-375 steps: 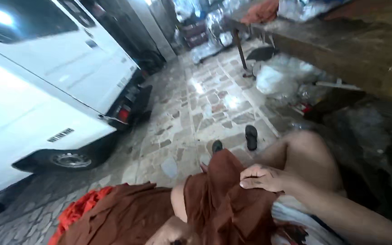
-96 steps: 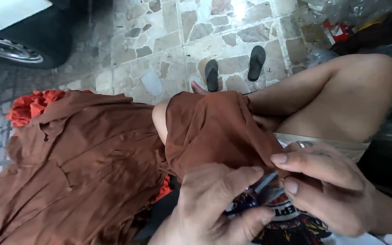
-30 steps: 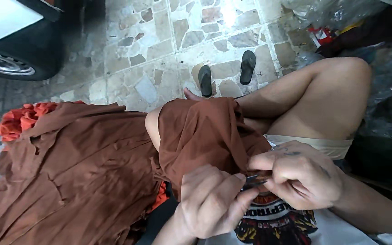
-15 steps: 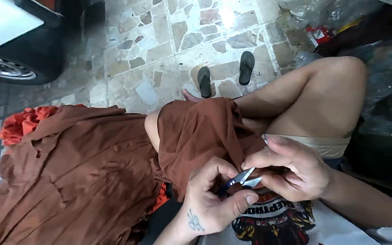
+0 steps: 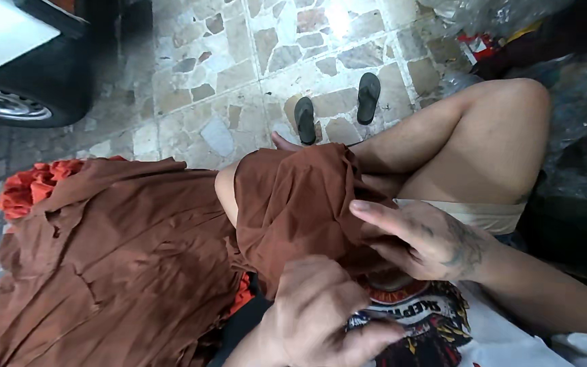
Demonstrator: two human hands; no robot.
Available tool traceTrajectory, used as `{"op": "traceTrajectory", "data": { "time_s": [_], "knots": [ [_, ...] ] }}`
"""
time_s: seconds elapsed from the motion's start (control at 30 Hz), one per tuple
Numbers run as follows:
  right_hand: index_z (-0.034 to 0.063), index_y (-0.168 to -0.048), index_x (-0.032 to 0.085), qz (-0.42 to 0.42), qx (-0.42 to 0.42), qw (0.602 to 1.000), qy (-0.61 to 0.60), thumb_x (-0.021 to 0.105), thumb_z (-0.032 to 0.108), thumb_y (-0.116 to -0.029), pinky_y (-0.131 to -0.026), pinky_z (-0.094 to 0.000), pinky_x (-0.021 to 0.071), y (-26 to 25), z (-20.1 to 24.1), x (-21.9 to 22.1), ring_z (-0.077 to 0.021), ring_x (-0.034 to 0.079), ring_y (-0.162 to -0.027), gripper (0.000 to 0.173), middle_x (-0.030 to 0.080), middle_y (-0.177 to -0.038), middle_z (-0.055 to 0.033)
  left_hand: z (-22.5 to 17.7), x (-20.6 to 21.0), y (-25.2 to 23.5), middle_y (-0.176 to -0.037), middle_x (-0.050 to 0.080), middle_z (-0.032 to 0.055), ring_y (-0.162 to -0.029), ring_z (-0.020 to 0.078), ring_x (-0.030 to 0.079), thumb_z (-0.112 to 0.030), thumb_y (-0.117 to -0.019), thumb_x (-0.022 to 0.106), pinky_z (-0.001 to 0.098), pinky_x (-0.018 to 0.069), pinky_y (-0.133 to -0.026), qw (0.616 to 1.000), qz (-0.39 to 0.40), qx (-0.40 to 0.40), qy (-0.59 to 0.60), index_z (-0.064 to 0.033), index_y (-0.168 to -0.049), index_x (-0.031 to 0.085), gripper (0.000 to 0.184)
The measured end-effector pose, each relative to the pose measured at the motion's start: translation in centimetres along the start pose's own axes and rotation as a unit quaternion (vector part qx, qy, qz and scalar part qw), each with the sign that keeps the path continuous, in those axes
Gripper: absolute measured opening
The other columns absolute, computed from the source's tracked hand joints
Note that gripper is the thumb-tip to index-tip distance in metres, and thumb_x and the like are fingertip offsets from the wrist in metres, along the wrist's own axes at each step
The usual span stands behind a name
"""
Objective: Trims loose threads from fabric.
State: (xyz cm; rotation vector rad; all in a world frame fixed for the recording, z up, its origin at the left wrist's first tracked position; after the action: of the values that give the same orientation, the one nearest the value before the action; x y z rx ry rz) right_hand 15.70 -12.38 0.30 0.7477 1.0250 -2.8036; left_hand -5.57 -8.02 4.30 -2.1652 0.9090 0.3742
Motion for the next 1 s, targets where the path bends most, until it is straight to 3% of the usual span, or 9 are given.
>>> {"op": "traceTrajectory", "data": {
  "time_s": [0.13, 0.23, 0.37, 0.47, 0.53, 0.6, 0.8, 0.93, 1.0],
  "knots": [
    [0.0054, -0.141, 0.047, -0.045, -0.008, 0.999, -0.02, 0.059, 0.008, -0.1011, -0.078, -0.0179, 0.0559, 0.1, 0.9, -0.6, -0.0075, 0.068, -0.084, 0.042, 0.073, -0.093, -0.0065, 1.4, -0.4, 0.2, -0.077, 0.055, -0.0052, -0.064, -0.0041, 0.05, -0.033, -0.1008, 0.06, 0.0103, 0.0444, -0.06, 0.99, -0.02, -0.087, 0.11, -0.0086, -0.114, 0.063, 0.028],
    [0.0059, -0.141, 0.046, -0.064, -0.026, 0.997, -0.029, 0.058, 0.007, -0.1013, -0.075, -0.0183, 0.0557, 0.0, 1.3, -0.7, -0.0082, 0.068, -0.081, 0.042, 0.072, -0.093, -0.0064, 2.2, -0.4, 0.2, -0.089, 0.063, -0.0042, -0.069, -0.0059, 0.052, -0.032, -0.1097, 0.045, 0.0105, 0.0447, -0.063, 0.984, -0.016, -0.108, 0.139, -0.0074, -0.124, 0.063, 0.034],
    [0.0075, -0.141, 0.047, -0.069, -0.032, 0.997, -0.011, 0.058, 0.007, -0.1021, -0.073, -0.0192, 0.0552, 0.0, 1.4, -0.6, -0.0088, 0.067, -0.079, 0.041, 0.072, -0.093, -0.0058, 2.8, -0.2, -0.8, -0.102, 0.07, 0.0001, -0.085, -0.0049, 0.06, -0.026, -0.1095, 0.049, 0.0137, 0.0518, -0.079, 0.989, -0.023, -0.094, 0.11, -0.0015, -0.129, 0.064, 0.035],
    [0.007, -0.14, 0.047, -0.065, -0.025, 0.997, -0.019, 0.058, 0.009, -0.1028, -0.075, -0.019, 0.0555, -0.1, 1.4, -0.6, -0.0078, 0.067, -0.081, 0.039, 0.071, -0.092, -0.0054, 3.0, -0.3, -1.7, -0.093, 0.066, 0.0018, -0.081, -0.0008, 0.058, -0.026, -0.1064, 0.057, 0.0154, 0.0504, -0.074, 0.991, 0.01, -0.077, 0.113, -0.0012, -0.125, 0.067, 0.033],
    [0.0057, -0.141, 0.047, -0.058, -0.021, 0.997, -0.035, 0.058, 0.009, -0.1027, -0.075, -0.0185, 0.0555, 0.0, 1.3, -0.6, -0.0076, 0.067, -0.081, 0.04, 0.071, -0.091, -0.0062, 3.0, -0.4, -2.2, -0.096, 0.067, 0.0034, -0.086, 0.0003, 0.061, -0.024, -0.1058, 0.058, 0.0151, 0.0523, -0.078, 0.991, 0.038, -0.058, 0.111, -0.001, -0.115, 0.068, 0.027],
    [0.0052, -0.14, 0.047, -0.049, -0.019, 0.998, -0.045, 0.058, 0.008, -0.1026, -0.076, -0.0183, 0.0559, 0.0, 1.3, -0.6, -0.0075, 0.069, -0.083, 0.04, 0.073, -0.093, -0.0069, 3.1, -0.4, -2.3, -0.095, 0.066, 0.0038, -0.087, 0.0003, 0.061, -0.021, -0.1067, 0.056, 0.0142, 0.0509, -0.078, 0.993, 0.043, -0.043, 0.1, -0.0013, -0.105, 0.064, 0.021],
    [0.0035, -0.135, 0.049, -0.051, -0.012, 0.998, -0.042, 0.059, 0.009, -0.1031, -0.084, -0.0172, 0.0562, 0.0, 1.0, -0.6, -0.0056, 0.069, -0.093, 0.034, 0.073, -0.101, -0.0068, 3.5, -0.1, -1.9, -0.088, 0.059, 0.0038, -0.082, 0.0021, 0.058, -0.026, -0.1105, 0.046, 0.016, 0.0486, -0.075, 0.993, 0.057, -0.05, 0.092, -0.0026, -0.101, 0.058, 0.028],
    [0.0017, -0.11, 0.065, -0.084, -0.013, 0.995, 0.045, 0.059, 0.012, -0.1039, -0.086, -0.0219, 0.0566, 0.2, 0.9, -0.1, -0.0125, 0.07, -0.095, 0.013, 0.073, -0.101, -0.0127, 3.7, 0.3, -1.8, -0.086, 0.057, 0.0027, -0.08, 0.0022, 0.056, -0.028, -0.111, 0.043, 0.0168, 0.0476, -0.073, 0.992, 0.038, -0.073, 0.098, -0.004, -0.097, 0.057, 0.031],
    [0.0048, -0.102, 0.07, -0.103, 0.001, 0.988, 0.112, 0.062, 0.017, -0.1028, -0.084, -0.0237, 0.0543, 0.3, 0.8, 0.4, -0.015, 0.066, -0.093, 0.015, 0.069, -0.097, -0.0119, 3.9, 0.5, -1.8, -0.085, 0.056, 0.0015, -0.08, 0.0015, 0.055, -0.028, -0.111, 0.043, 0.0167, 0.047, -0.073, 0.991, 0.029, -0.088, 0.097, -0.0047, -0.096, 0.057, 0.031]
  ]
}}
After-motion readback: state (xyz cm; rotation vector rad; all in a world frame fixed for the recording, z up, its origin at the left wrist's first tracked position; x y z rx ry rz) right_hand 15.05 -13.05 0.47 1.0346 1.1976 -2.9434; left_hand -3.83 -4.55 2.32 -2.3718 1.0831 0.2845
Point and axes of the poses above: each hand's wrist, its own y-axis away from the middle knuckle, its own x-axis out of the palm, z = x × y, the point moved 1 cm from there along -y, towards the middle knuckle
